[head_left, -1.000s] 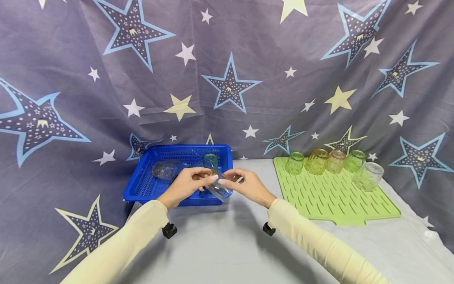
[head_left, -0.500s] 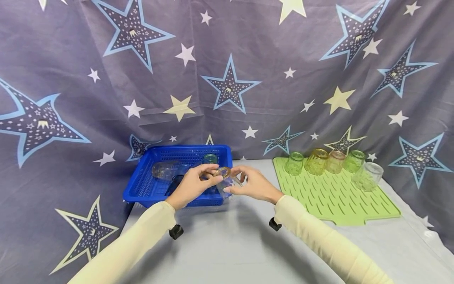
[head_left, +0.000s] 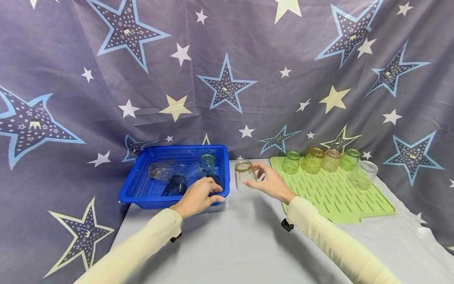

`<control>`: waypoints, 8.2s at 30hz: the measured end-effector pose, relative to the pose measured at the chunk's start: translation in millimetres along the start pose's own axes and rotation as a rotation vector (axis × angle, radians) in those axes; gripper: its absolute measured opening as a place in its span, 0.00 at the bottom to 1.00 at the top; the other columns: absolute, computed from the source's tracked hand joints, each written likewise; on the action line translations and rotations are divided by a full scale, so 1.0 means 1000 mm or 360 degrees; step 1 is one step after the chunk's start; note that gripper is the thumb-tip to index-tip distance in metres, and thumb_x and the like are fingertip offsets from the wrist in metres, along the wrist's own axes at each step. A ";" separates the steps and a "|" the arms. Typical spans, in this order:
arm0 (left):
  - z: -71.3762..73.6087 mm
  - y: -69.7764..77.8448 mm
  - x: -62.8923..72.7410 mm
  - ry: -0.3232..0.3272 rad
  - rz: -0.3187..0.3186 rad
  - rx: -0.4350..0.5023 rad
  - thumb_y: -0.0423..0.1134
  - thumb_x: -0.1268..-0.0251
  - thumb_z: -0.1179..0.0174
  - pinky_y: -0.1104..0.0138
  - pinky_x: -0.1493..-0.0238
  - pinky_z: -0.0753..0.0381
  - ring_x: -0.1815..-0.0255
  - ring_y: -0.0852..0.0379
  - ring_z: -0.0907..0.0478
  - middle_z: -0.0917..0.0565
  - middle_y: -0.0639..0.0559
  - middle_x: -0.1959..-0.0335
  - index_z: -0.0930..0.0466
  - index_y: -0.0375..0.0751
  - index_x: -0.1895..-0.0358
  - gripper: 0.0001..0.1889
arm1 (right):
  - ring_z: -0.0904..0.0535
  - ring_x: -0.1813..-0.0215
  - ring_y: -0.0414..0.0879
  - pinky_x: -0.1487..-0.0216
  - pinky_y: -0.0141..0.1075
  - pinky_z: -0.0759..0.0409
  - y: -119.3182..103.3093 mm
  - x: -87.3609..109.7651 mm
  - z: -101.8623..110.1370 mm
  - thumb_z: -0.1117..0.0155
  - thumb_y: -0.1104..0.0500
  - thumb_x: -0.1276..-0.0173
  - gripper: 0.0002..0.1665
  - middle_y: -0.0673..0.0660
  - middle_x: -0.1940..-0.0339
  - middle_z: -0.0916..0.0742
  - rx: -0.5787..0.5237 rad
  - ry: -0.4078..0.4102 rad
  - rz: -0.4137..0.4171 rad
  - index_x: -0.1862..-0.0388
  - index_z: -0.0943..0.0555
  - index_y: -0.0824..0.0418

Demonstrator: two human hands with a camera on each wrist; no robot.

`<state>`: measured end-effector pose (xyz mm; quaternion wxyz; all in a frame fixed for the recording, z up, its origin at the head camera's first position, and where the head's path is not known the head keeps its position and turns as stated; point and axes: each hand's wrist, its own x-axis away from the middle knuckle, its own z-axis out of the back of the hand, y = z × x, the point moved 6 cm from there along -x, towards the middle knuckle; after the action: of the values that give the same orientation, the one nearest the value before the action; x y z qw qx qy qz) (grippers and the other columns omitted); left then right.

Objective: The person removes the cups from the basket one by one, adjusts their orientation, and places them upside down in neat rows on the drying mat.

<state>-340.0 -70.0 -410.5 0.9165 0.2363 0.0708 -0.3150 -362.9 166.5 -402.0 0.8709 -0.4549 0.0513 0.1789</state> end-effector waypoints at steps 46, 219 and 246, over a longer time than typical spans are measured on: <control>0.000 0.007 -0.002 0.0072 -0.0187 -0.0191 0.45 0.36 0.27 0.59 0.54 0.17 0.60 0.56 0.19 0.16 0.55 0.65 0.09 0.44 0.58 0.10 | 0.25 0.42 0.66 0.45 0.57 0.23 0.169 0.070 0.177 0.33 0.35 0.30 0.55 0.76 0.36 0.26 0.0323 0.0473 -0.0531 0.24 0.41 0.73; 0.090 -0.175 0.016 0.0011 -0.0134 -0.1188 0.24 0.46 0.33 0.46 0.64 0.25 0.62 0.38 0.23 0.18 0.40 0.69 0.16 0.36 0.70 0.05 | 0.21 0.75 0.43 0.71 0.33 0.19 0.013 0.010 -0.111 0.35 0.43 0.25 0.28 0.59 0.71 0.14 -0.0977 -0.0144 -0.0487 0.60 0.17 0.70; 0.121 -0.177 0.034 0.0226 0.0311 -0.0743 0.31 0.42 0.36 0.46 0.79 0.24 0.78 0.46 0.22 0.19 0.49 0.79 0.20 0.44 0.79 0.09 | 0.21 0.75 0.43 0.71 0.33 0.19 0.009 0.010 -0.109 0.33 0.43 0.26 0.27 0.60 0.71 0.14 -0.0962 -0.0139 -0.0486 0.62 0.18 0.69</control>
<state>-423.2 -268.4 -382.5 0.9650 0.0455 0.1825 -0.1827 -349.3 86.0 -474.8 0.7147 -0.6869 -0.1100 0.0728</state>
